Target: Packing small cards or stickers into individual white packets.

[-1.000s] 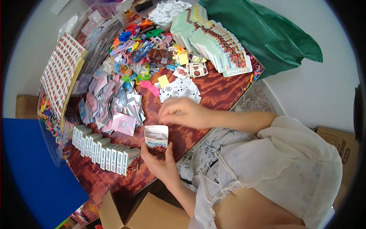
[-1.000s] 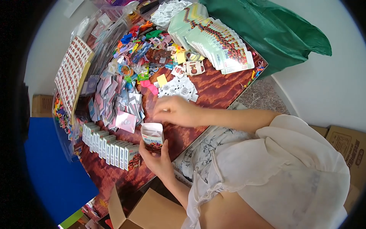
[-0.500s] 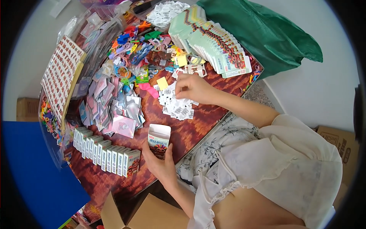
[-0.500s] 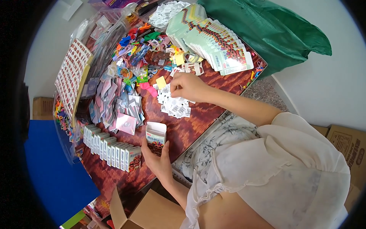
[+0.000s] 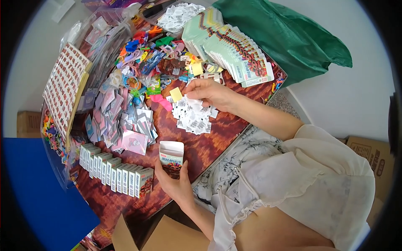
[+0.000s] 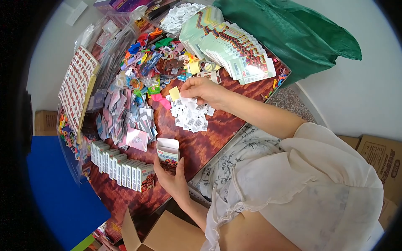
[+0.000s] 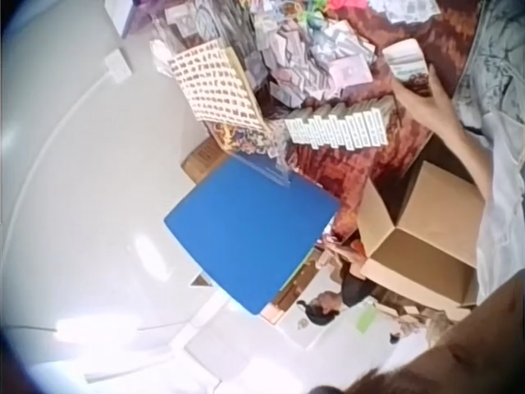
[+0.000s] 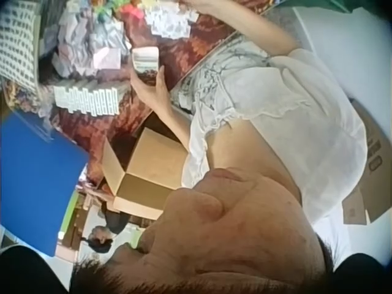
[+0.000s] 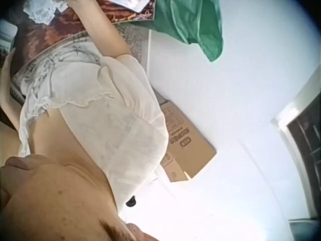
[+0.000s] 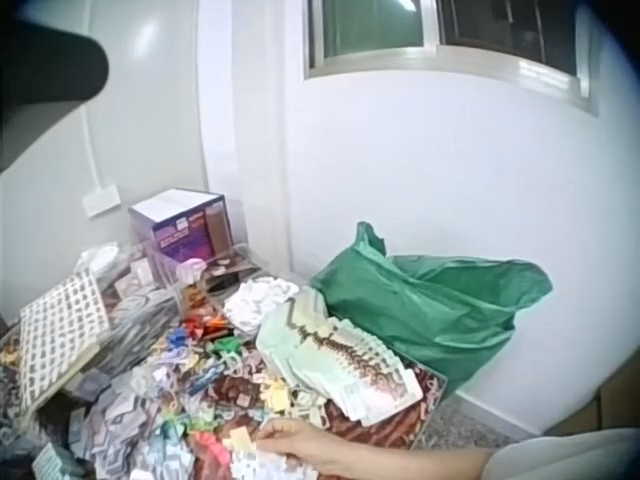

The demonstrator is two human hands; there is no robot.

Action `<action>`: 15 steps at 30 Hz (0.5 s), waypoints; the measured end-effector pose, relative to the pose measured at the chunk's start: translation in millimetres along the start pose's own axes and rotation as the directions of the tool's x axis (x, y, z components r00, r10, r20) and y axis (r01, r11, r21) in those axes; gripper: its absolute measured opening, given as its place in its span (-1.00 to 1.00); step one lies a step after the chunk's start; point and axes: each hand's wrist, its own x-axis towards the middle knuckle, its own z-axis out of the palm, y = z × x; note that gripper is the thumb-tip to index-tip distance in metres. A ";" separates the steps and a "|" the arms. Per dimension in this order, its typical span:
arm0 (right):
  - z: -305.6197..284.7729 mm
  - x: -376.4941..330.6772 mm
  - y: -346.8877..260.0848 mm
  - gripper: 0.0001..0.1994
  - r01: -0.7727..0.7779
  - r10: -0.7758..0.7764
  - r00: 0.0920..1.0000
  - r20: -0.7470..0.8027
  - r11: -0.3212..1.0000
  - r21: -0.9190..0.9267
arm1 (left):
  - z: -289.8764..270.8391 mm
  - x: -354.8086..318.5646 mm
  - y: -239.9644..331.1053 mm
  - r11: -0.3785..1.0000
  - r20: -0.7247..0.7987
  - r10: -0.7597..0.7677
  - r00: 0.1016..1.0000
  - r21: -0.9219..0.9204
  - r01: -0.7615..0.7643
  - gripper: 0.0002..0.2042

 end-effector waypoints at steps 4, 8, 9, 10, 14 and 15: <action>-2.0 2.0 -1.3 -0.87 0.029 -0.030 0.991 0.132 1.000 0.006 | -0.9 0.8 1.6 1.000 0.027 -0.015 1.000 0.002 0.015 -0.31; 2.2 7.8 3.3 -0.84 0.155 -0.140 0.984 0.109 0.978 -0.138 | 0.8 0.4 0.9 1.000 -0.014 0.017 1.000 -0.002 -0.017 -0.34; 2.1 8.4 4.2 -0.84 0.196 -0.178 0.976 0.125 0.970 -0.147 | 0.8 0.7 0.4 1.000 -0.016 0.018 1.000 0.004 -0.018 -0.35; 1.8 8.0 4.5 -0.84 0.195 -0.178 0.976 0.125 0.970 -0.147 | 0.8 0.7 0.1 1.000 -0.018 0.018 1.000 0.011 -0.018 -0.35; -1.3 8.9 8.9 -0.87 0.227 -0.215 0.972 0.093 0.963 -0.147 | 0.6 0.6 1.8 1.000 -0.018 0.012 1.000 0.016 -0.012 -0.35; -1.9 9.9 10.3 -0.88 0.257 -0.245 0.965 0.089 0.953 -0.161 | 0.7 0.9 1.3 1.000 -0.019 0.018 1.000 0.016 -0.017 -0.35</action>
